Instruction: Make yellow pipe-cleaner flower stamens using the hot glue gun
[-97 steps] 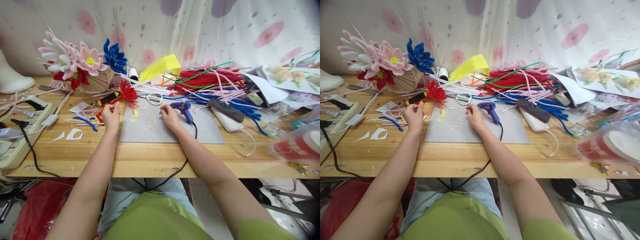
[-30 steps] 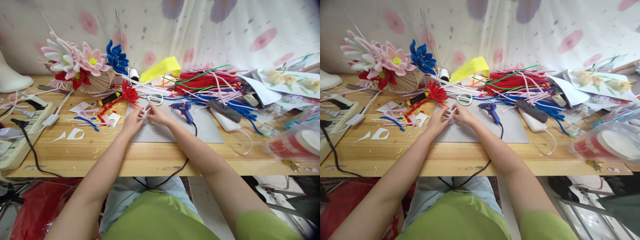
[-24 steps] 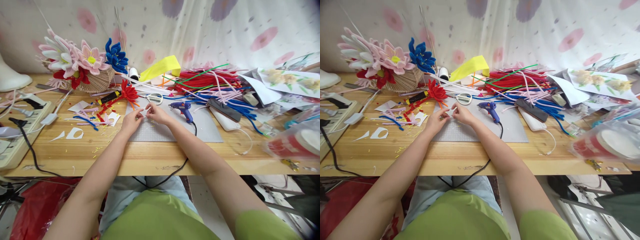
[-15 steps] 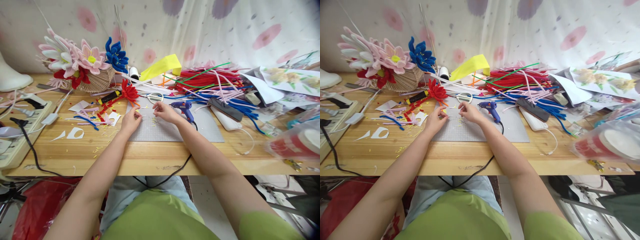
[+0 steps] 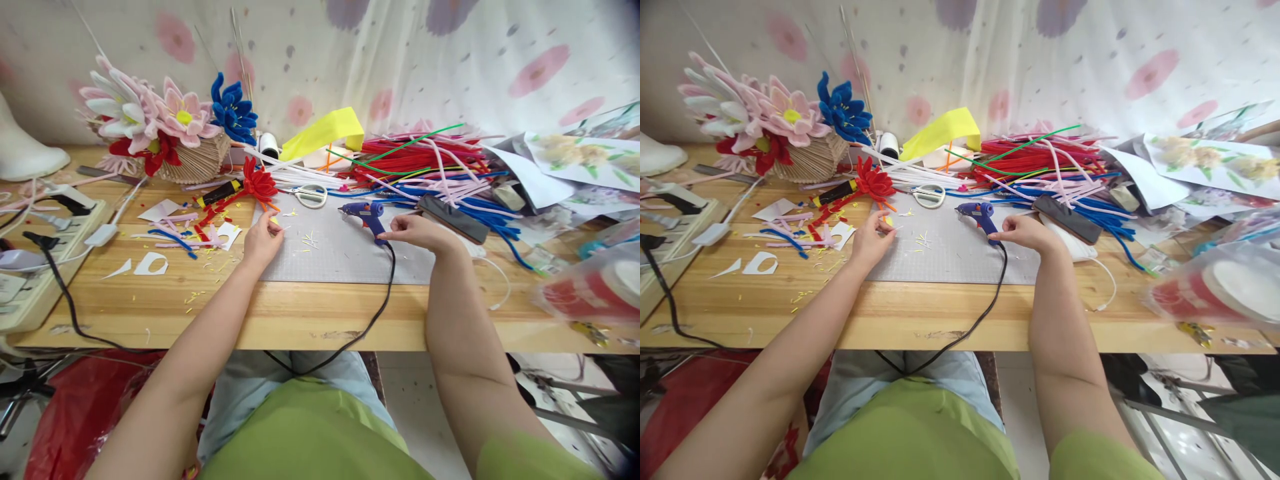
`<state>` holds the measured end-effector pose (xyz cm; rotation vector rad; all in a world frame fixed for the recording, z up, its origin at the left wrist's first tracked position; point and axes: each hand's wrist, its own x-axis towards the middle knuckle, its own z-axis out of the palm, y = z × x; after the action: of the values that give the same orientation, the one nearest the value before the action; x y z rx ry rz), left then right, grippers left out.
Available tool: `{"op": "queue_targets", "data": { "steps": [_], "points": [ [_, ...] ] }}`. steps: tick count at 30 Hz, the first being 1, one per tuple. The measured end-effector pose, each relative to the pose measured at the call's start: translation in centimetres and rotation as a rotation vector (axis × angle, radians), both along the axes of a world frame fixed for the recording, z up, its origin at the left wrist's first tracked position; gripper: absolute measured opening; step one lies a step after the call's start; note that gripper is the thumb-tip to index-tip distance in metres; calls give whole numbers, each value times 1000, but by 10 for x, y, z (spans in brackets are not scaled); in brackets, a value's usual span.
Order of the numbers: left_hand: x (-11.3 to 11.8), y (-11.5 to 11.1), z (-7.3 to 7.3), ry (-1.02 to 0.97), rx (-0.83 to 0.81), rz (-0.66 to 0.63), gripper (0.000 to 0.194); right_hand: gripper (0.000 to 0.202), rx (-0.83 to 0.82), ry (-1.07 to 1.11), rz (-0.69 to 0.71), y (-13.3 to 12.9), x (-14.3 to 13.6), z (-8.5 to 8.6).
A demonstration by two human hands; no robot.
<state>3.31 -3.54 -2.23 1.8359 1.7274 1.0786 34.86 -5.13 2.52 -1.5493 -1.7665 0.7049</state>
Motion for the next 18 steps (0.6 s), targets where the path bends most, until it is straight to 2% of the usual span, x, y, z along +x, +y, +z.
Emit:
{"op": "queue_targets", "data": {
  "steps": [6,10,13,16,18],
  "points": [
    [1,2,-7,-58,-7,-15,46,36,16,17,-39,20,-31,-23],
    [2,2,-7,-69,-9,-7,46,36,-14,-29,-212,35,-30,-44],
    [5,-1,-4,-75,-20,14,47,36,-15,-15,-309,37,-33,-51],
    [9,-2,-3,-91,-41,23,49,37,-22,98,-254,30,-45,-48],
    [10,-2,-4,-101,-44,27,49,36,-41,187,-144,24,-55,-43]
  ]
}}
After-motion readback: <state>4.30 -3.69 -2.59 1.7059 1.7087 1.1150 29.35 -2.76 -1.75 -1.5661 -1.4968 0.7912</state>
